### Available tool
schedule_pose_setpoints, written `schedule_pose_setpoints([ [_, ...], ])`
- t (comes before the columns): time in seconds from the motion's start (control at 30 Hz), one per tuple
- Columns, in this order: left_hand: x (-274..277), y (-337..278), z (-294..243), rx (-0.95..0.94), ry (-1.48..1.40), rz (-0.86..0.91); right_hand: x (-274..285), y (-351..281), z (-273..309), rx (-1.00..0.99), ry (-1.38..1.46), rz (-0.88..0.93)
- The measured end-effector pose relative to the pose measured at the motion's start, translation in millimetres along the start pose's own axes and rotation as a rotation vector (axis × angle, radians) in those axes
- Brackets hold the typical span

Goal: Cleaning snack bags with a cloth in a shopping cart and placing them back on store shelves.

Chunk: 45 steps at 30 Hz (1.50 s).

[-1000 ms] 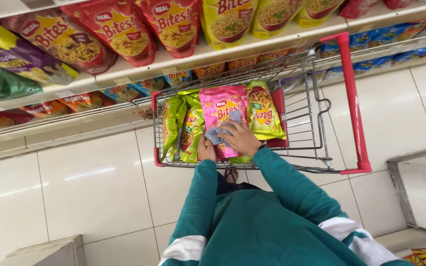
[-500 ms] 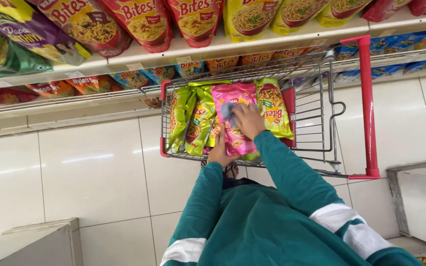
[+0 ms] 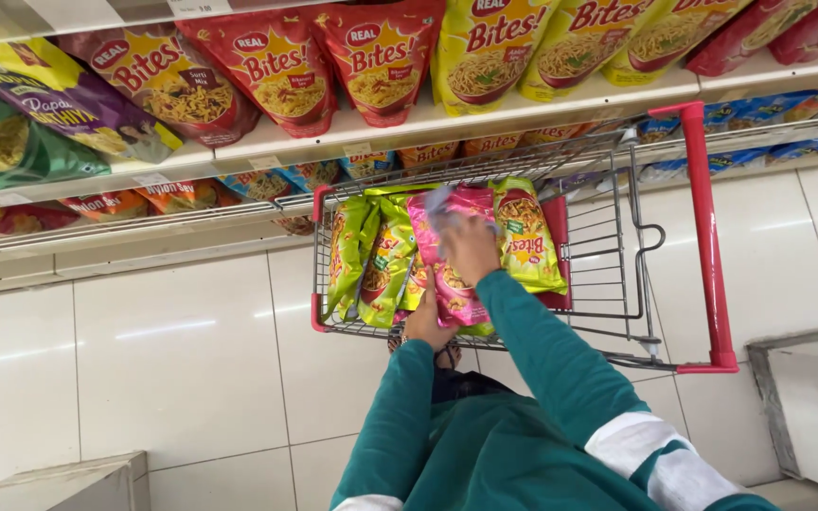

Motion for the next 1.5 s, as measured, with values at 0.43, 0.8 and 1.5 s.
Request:
schedule_pose_setpoints([
  [0.43,5.3,1.3,-5.2,-0.055,0.029,0.031,-14.7,1.4,-78.0,-0.558,0.297,-0.125],
  [0.8,5.6,-0.4,-12.3,-0.122,0.023,0.006,14.1,-63.6,-35.0,0.373,0.299,0.008],
  [1.5,-10.6,14.7,3.1,-0.158,0.099,0.061,-71.4,-98.5,-132.4,-0.427,0.473,-0.065],
])
Point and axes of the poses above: each hand's wrist, its own y-axis towards the middle knuckle, its own x-axis out of the back of the hand, z = x × y, the point moved 7 cm from there along y, towards the middle knuckle, and after that the axes turned 14 degrees about z, right-handed, at the moved point
